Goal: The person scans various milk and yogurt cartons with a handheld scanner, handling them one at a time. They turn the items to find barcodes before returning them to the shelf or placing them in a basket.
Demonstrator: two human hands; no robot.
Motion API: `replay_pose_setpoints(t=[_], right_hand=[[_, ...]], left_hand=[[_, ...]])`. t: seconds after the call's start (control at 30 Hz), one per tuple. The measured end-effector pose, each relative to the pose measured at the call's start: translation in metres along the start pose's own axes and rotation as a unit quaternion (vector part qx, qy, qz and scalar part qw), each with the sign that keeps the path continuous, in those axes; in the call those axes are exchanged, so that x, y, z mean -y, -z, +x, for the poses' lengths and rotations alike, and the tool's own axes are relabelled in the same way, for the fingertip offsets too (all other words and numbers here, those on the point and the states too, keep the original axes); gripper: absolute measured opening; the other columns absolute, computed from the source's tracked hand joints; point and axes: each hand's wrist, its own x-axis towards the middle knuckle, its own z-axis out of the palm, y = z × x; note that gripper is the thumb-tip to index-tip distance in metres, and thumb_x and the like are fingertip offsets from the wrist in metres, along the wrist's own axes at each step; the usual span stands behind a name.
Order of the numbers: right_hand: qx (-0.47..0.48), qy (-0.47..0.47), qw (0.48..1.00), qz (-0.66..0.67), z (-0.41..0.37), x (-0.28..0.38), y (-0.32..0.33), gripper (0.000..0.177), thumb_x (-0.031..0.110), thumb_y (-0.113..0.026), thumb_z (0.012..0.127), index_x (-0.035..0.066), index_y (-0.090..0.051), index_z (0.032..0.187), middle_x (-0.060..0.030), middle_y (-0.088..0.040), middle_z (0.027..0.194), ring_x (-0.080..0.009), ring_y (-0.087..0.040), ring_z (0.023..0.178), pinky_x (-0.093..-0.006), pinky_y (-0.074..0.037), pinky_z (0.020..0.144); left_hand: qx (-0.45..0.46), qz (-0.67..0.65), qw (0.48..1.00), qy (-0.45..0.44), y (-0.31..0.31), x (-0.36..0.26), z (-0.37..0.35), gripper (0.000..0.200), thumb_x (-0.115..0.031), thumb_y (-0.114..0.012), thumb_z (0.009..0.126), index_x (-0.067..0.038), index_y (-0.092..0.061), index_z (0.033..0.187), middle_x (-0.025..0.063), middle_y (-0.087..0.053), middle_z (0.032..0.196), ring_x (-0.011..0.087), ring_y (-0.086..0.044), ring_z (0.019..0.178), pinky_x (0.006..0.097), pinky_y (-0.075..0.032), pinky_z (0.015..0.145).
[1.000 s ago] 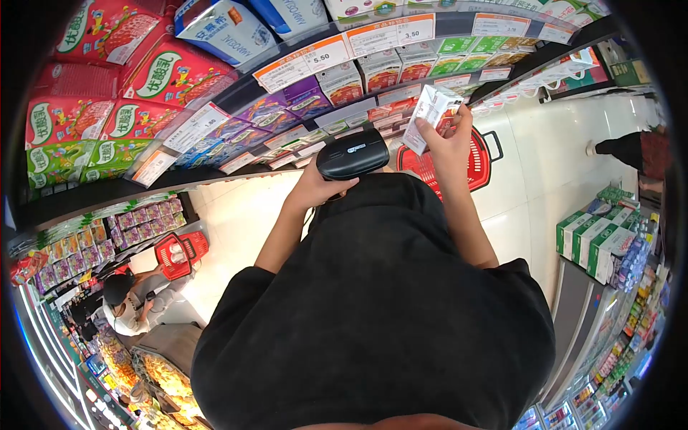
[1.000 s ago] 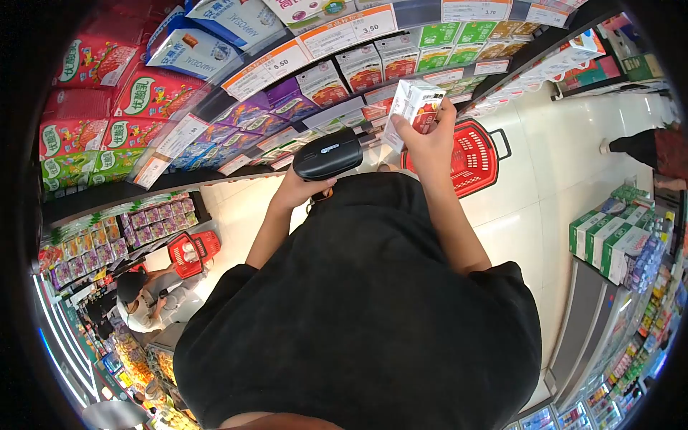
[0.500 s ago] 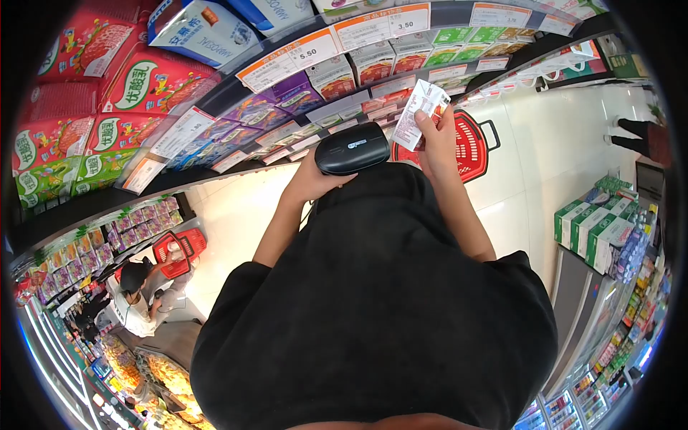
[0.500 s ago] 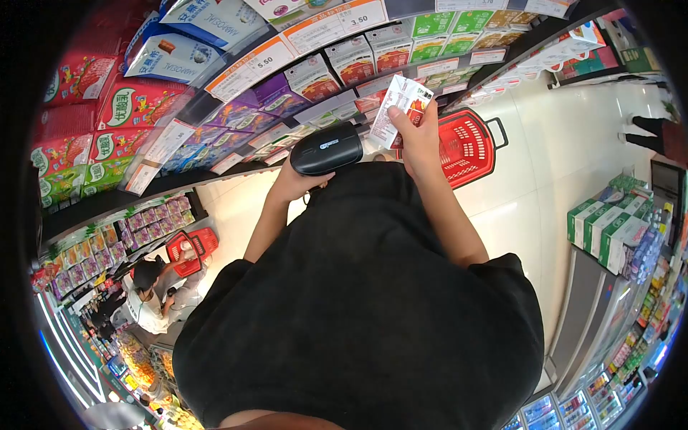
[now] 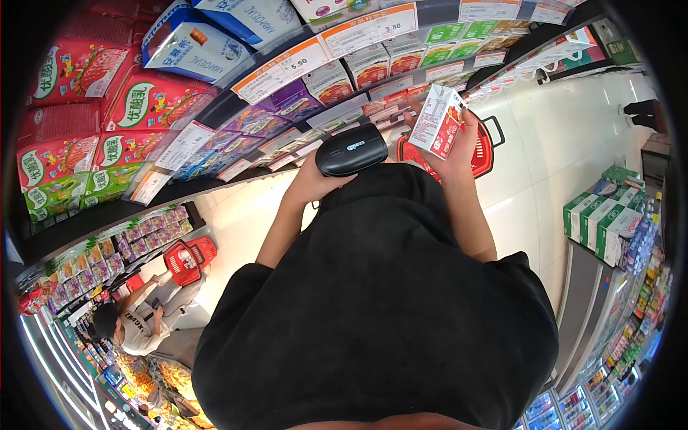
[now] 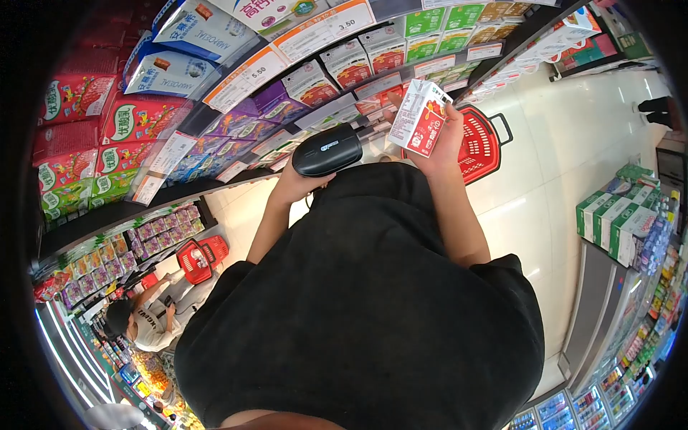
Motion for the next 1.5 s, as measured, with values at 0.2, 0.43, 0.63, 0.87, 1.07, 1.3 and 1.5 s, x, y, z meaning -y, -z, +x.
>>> replay_pose_setpoints(t=[0.2, 0.43, 0.63, 0.87, 1.07, 1.3, 1.5], right_hand=[[0.080, -0.048, 0.994, 0.053, -0.007, -0.005, 0.004, 0.055, 0.036, -0.044, 0.096, 0.008, -0.033, 0.142, -0.0189, -0.046, 0.138, -0.0343, -0.049, 0.123, -0.0697, -0.028, 0.102], [-0.116, 0.179, 0.911, -0.353, 0.004, -0.026, -0.009, 0.051, 0.000, -0.072, 0.078, -0.003, -0.042, 0.119, -0.0117, -0.055, 0.110, -0.0174, -0.060, 0.095, -0.0306, -0.052, 0.081], [-0.152, 0.292, 0.795, -0.509, -0.001, -0.033, -0.021, 0.071, 0.008, -0.080, 0.073, -0.006, -0.030, 0.121, -0.0151, -0.053, 0.108, -0.0175, -0.058, 0.096, -0.0303, -0.050, 0.083], [-0.153, 0.265, 0.796, -0.523, -0.002, -0.036, -0.018, 0.074, 0.003, -0.078, 0.072, -0.006, -0.028, 0.126, -0.0139, -0.052, 0.109, -0.0181, -0.057, 0.099, -0.0317, -0.049, 0.085], [0.034, 0.056, 0.992, -0.108, 0.003, -0.020, 0.010, 0.064, 0.037, -0.058, 0.087, -0.003, -0.037, 0.131, -0.0236, -0.052, 0.125, -0.0336, -0.057, 0.110, -0.0431, -0.049, 0.091], [0.022, -0.062, 0.994, -0.081, -0.004, -0.034, -0.002, 0.067, 0.048, -0.044, 0.089, 0.000, -0.039, 0.136, -0.0240, -0.048, 0.134, -0.0361, -0.053, 0.117, -0.0534, -0.048, 0.092], [-0.042, -0.078, 0.977, -0.194, -0.002, -0.057, -0.008, 0.047, 0.036, -0.043, 0.093, -0.002, -0.052, 0.119, -0.0155, -0.067, 0.101, -0.0233, -0.068, 0.087, -0.0355, -0.056, 0.078]], left_hand=[[-0.014, 0.003, 1.000, -0.015, -0.001, -0.002, -0.003, 0.058, -0.003, -0.079, 0.069, 0.003, -0.055, 0.122, 0.0097, -0.066, 0.110, 0.0144, -0.060, 0.101, 0.0293, -0.045, 0.091], [0.017, 0.022, 0.999, -0.025, -0.005, 0.000, -0.004, 0.056, -0.005, -0.079, 0.069, 0.003, -0.056, 0.120, 0.0098, -0.066, 0.110, 0.0139, -0.059, 0.099, 0.0288, -0.045, 0.090], [0.058, 0.129, 0.990, -0.029, -0.005, -0.004, -0.002, 0.059, -0.011, -0.077, 0.067, 0.004, -0.056, 0.120, 0.0147, -0.066, 0.110, 0.0197, -0.062, 0.101, 0.0316, -0.046, 0.090], [0.050, 0.142, 0.988, -0.040, 0.000, 0.010, -0.004, 0.063, -0.013, -0.078, 0.064, 0.003, -0.056, 0.121, 0.0163, -0.065, 0.111, 0.0226, -0.061, 0.104, 0.0327, -0.045, 0.092], [0.008, 0.051, 0.998, -0.047, 0.005, 0.016, -0.015, 0.066, -0.005, -0.081, 0.064, 0.002, -0.054, 0.124, 0.0113, -0.066, 0.108, 0.0182, -0.061, 0.100, 0.0323, -0.047, 0.089], [0.011, -0.062, 0.998, -0.029, 0.015, 0.031, -0.022, 0.077, 0.002, -0.084, 0.059, -0.001, -0.050, 0.128, 0.0088, -0.061, 0.119, 0.0177, -0.057, 0.110, 0.0344, -0.047, 0.093], [0.088, -0.111, 0.988, -0.059, 0.000, 0.027, -0.012, 0.080, 0.005, -0.083, 0.059, -0.001, -0.048, 0.131, 0.0063, -0.058, 0.122, 0.0138, -0.053, 0.110, 0.0320, -0.047, 0.091]])
